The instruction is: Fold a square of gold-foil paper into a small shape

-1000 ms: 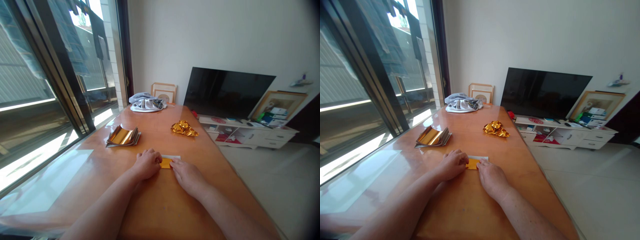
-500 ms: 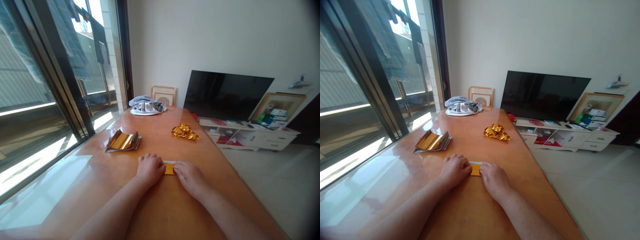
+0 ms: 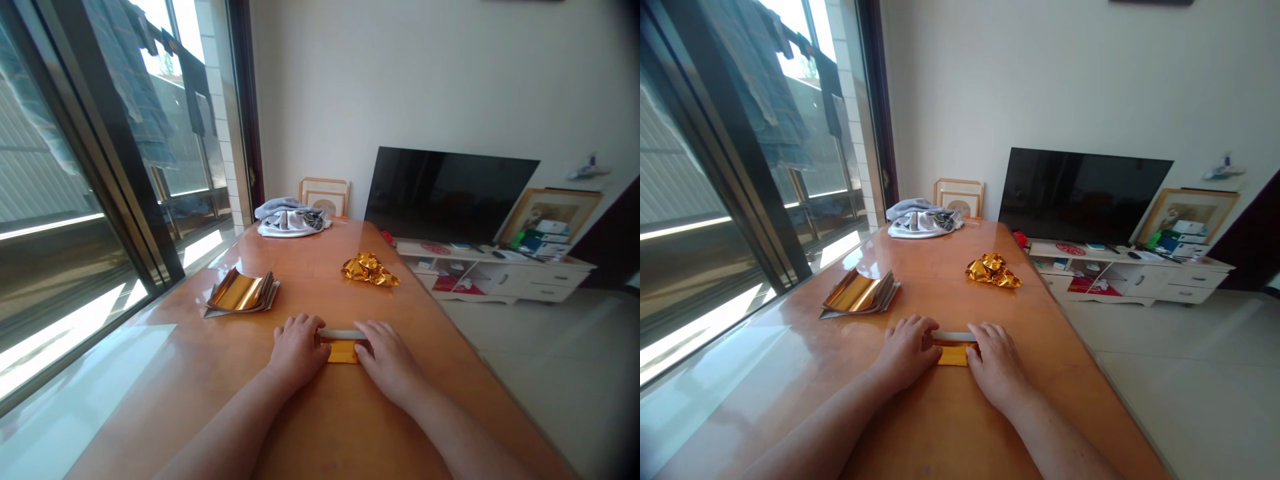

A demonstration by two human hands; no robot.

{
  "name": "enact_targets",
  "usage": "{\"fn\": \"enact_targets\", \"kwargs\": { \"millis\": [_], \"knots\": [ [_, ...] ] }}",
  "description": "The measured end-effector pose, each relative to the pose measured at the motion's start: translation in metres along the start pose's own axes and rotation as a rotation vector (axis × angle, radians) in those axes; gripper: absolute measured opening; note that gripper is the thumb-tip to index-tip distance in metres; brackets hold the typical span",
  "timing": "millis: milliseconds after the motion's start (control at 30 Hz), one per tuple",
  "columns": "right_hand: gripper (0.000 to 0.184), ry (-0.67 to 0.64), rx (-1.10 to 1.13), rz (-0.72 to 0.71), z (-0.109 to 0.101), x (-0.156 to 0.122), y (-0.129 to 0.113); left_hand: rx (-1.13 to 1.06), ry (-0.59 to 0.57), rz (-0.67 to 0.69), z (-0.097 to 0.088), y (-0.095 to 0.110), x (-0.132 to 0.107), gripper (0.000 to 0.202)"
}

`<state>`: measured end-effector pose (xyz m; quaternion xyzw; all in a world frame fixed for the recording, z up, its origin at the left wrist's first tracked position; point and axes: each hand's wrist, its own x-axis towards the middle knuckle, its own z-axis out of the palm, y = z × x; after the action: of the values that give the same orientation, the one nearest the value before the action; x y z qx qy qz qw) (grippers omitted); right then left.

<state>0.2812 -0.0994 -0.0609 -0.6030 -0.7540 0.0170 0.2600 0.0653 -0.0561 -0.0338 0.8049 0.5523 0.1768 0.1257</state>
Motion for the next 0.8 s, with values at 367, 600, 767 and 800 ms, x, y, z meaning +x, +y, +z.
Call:
{"fn": "enact_targets", "kwargs": {
  "millis": [367,600,767,800],
  "knots": [
    [0.041,0.059,-0.018,-0.006,-0.003,0.003,-0.003,-0.008,0.008,0.029,0.005,-0.001,0.004,0.022],
    [0.031,0.072,-0.058,-0.017,-0.005,0.003,-0.007,-0.005,0.009,0.022,0.003,0.002,0.004,0.015],
    [0.012,0.033,-0.042,0.003,-0.008,0.003,-0.010,0.004,0.016,0.062,0.004,0.000,0.004,0.013],
    [0.012,0.029,-0.037,0.003,-0.008,0.003,-0.010,0.008,0.014,0.068,0.004,0.000,0.004,0.013]
  ]
}}
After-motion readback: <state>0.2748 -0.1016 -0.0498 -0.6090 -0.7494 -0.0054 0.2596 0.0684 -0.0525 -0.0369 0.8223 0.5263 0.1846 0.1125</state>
